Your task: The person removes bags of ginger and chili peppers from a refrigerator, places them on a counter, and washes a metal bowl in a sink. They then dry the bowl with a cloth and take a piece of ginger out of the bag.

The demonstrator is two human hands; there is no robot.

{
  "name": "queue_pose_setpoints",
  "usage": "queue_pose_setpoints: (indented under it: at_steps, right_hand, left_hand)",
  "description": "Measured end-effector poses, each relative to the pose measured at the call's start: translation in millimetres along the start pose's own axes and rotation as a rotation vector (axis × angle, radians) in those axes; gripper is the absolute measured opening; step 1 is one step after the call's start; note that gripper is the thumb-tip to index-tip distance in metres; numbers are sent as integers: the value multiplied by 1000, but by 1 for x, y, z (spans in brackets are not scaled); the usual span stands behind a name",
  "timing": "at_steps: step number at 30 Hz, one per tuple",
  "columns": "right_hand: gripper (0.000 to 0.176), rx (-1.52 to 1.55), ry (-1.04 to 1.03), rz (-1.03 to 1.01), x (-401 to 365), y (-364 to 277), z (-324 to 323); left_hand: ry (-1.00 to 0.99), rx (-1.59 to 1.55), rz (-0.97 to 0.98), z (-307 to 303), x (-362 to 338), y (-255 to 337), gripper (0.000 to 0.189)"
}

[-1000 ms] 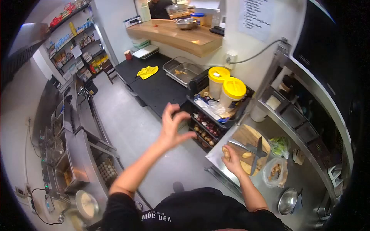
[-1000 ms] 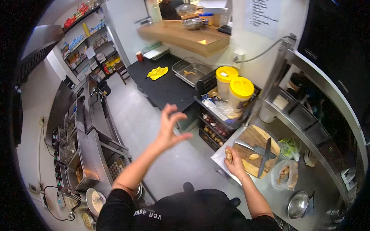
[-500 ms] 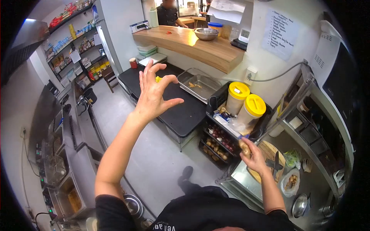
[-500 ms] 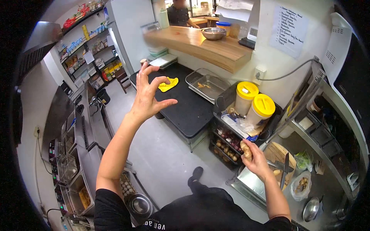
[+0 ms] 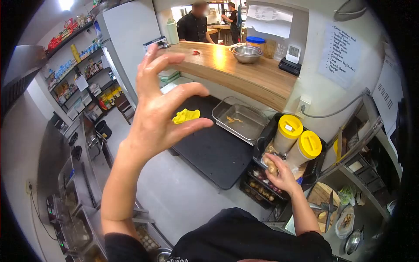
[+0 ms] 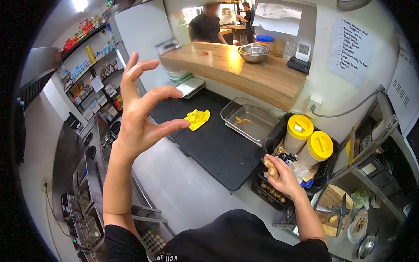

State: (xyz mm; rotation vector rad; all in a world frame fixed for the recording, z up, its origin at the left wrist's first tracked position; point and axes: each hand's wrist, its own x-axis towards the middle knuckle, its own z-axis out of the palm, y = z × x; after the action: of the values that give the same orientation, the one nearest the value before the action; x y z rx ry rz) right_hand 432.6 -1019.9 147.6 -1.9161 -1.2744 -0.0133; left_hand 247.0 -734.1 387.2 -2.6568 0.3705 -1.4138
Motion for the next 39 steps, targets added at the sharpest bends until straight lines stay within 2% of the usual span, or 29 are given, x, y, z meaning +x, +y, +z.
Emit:
queue_pose_setpoints:
  at_steps: [3,5,8,13,15,16,17,19,21,22,23,24,26,31,34,37,39]
  right_hand:
    - [59,-21,-43,-18,31,3,23]
    - [60,1,-62,9,46,-10,30]
    - [61,13,-165,38,56,-23,36]
    - [65,-82,-159,161,55,-44,48]
    - [63,-110,-87,175,54,-57,58]
    - [63,-132,-67,176,54,-64,62]
    - [62,-157,-45,180,53,-74,66]
    - [61,-142,-42,208,53,-93,75]
    - [57,-150,19,264,44,-102,83]
    - [53,-124,50,322,40,-105,90]
    - [53,-135,49,326,35,-108,99]
    - [53,-156,67,344,29,-108,107]
    - [52,-152,115,377,24,-112,124]
    - [53,-156,188,433,32,-124,158]
    - [56,-203,154,332,40,-128,169]
    - [57,-257,69,429,34,-128,179]
    - [58,-285,77,425,29,-126,186]
  left_hand:
    - [22,49,-24,8,-18,-41,49]
    - [-45,155,-71,10,-26,-70,50]
    - [-123,108,-131,7,-44,-117,50]
    - [-393,216,-186,40,-99,-221,51]
    - [-398,147,-188,48,-112,-248,52]
    - [-319,140,-157,40,-107,-251,51]
    - [-321,148,-157,25,-102,-254,51]
    - [33,65,-139,-6,-101,-255,47]
    - [385,-2,-278,-22,-135,-270,45]
    - [716,-115,-302,-12,-152,-278,33]
    - [932,-147,-244,-5,-173,-290,26]
    - [1040,-20,-305,6,-185,-290,32]
    - [1115,-268,-436,33,-224,-294,40]
    - [759,-644,-679,135,-263,-249,66]
    - [688,-705,-715,161,-266,-245,67]
    - [709,-723,-725,169,-265,-246,64]
    - [800,-722,-789,171,-264,-248,62]
